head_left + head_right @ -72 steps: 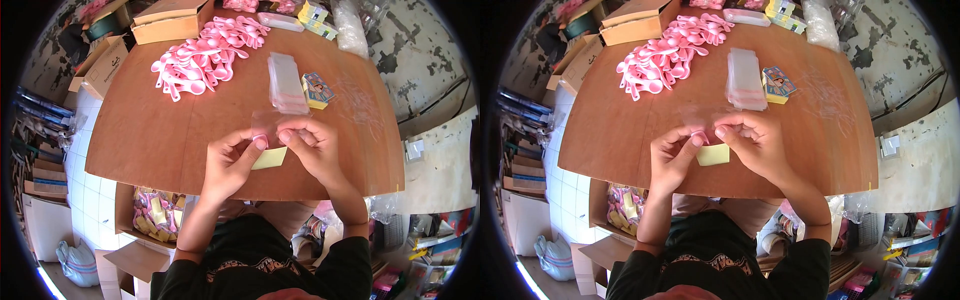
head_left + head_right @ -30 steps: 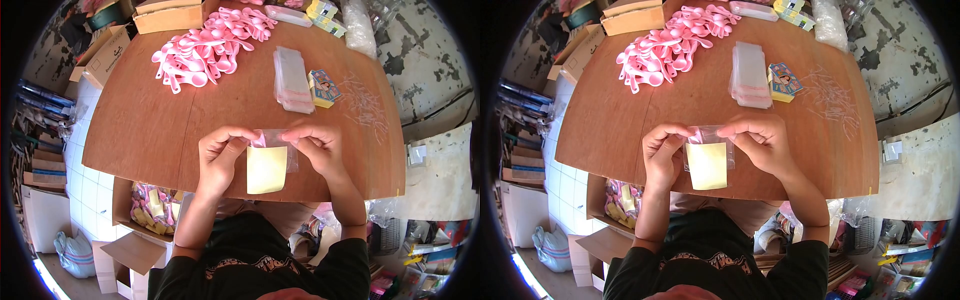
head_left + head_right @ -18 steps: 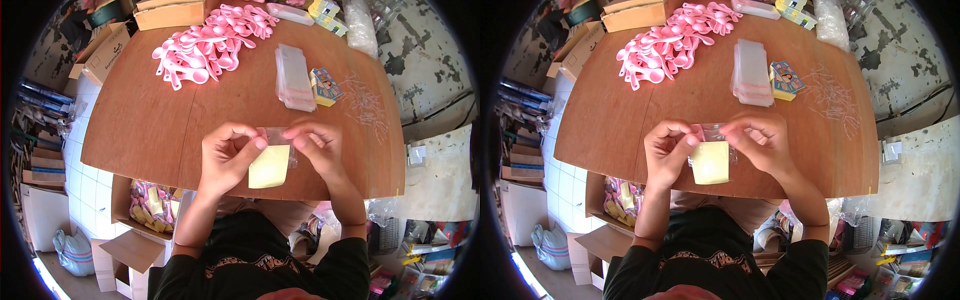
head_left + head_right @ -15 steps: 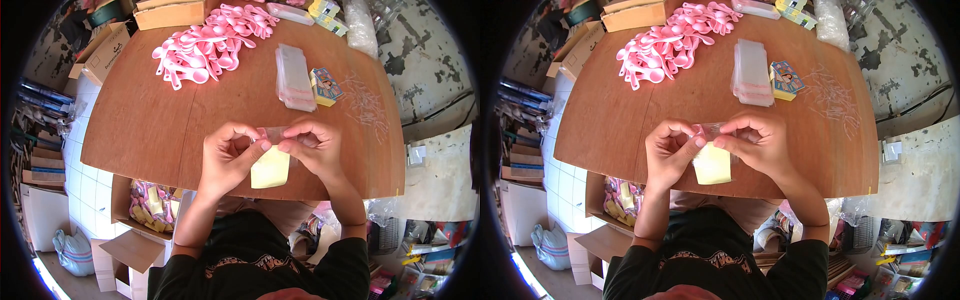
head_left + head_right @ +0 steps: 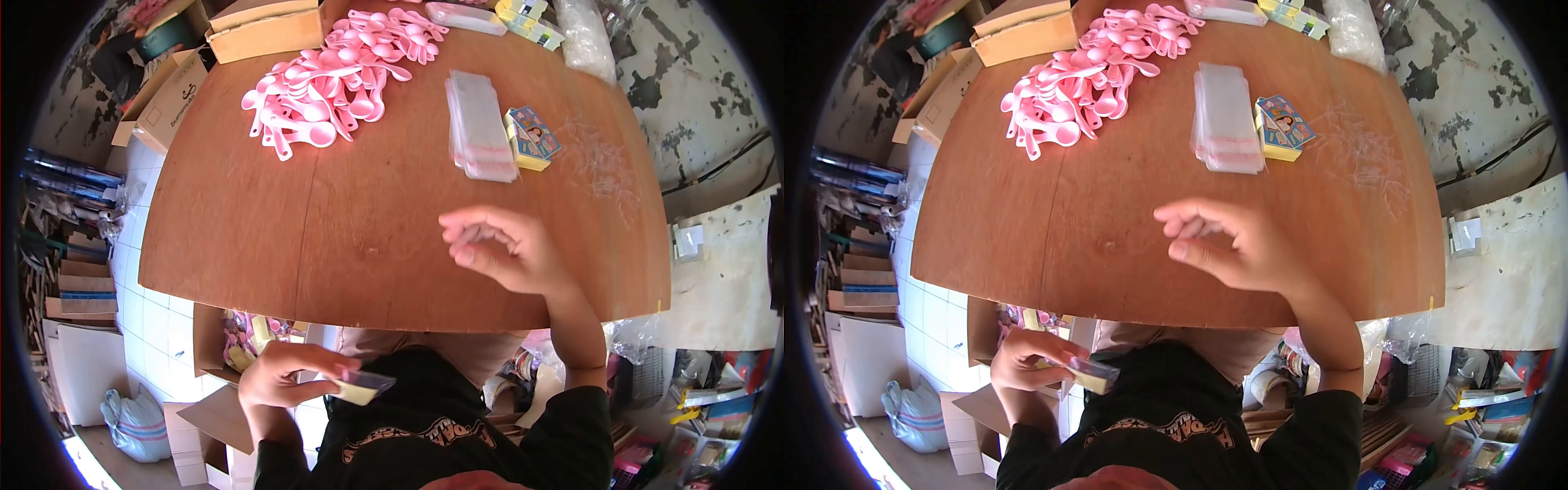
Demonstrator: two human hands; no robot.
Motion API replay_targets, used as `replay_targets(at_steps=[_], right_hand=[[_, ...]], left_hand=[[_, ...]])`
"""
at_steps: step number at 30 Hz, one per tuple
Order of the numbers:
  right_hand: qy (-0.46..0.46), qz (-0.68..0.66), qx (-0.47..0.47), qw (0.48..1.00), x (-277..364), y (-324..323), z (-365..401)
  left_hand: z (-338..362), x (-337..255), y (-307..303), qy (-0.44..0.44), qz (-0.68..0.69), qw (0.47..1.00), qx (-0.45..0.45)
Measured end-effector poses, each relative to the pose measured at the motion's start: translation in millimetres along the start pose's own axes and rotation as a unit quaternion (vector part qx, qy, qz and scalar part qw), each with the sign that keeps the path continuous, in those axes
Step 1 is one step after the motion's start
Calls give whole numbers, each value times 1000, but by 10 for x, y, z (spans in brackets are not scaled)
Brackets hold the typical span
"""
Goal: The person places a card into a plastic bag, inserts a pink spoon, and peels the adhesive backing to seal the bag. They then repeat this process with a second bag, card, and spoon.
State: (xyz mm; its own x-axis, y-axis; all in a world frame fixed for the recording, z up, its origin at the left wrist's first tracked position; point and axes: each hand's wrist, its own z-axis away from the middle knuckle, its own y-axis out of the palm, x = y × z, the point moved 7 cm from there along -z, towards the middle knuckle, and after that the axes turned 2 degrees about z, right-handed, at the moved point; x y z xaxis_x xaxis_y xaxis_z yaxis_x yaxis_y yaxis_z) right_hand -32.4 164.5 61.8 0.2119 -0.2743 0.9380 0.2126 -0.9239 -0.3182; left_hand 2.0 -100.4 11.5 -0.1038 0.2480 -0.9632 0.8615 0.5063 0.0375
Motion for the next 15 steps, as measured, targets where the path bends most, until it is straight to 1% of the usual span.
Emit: replay_targets(at_steps=[1,2,3,4,5,6,7,8,9,10,11,12,13,14,15], right_hand=[[-2,43,12,999,-28,-50,-21],[-4,44,11,999,-31,-91,-30],[-10,86,9,996,-26,-126,-41],[-15,126,6,992,-23,-149,-48],[-16,124,3,992,-6,-166,-59],[-37,248,-32,968,66,-218,-70],[-56,368,-67,926,128,-268,-81],[-56,369,-70,925,79,-320,-133],[-99,432,-104,890,44,-405,-200],[-141,494,-137,847,-5,-482,-247],[-132,570,-148,797,-152,-540,-285],[-132,572,-149,796,-271,-580,-296],[-119,618,-150,763,-379,-613,-323],[-107,661,-150,728,-451,-631,-352],[-76,653,-128,743,-531,-632,-368]], left_hand=[[210,165,-72,-51,34,998,-24],[436,338,-132,-100,66,992,-48],[683,552,-228,-191,37,976,-100],[937,738,-339,-282,8,948,-150],[1147,871,-477,-381,-151,902,-139],[1352,913,-567,-366,-347,853,-134],[1652,1062,-582,-426,-431,786,-119],[1843,1138,-618,-478,-509,709,-103],[1770,1113,-624,-475,-511,709,-103],[1654,1130,-559,-485,-404,768,-112],[1547,1162,-462,-489,-290,814,-117],[1438,1230,-346,-465,-216,853,-92],[1210,1205,-209,-437,-141,886,-68],[938,1060,-41,-380,-123,917,-1],[671,865,108,-371,-62,926,36]])
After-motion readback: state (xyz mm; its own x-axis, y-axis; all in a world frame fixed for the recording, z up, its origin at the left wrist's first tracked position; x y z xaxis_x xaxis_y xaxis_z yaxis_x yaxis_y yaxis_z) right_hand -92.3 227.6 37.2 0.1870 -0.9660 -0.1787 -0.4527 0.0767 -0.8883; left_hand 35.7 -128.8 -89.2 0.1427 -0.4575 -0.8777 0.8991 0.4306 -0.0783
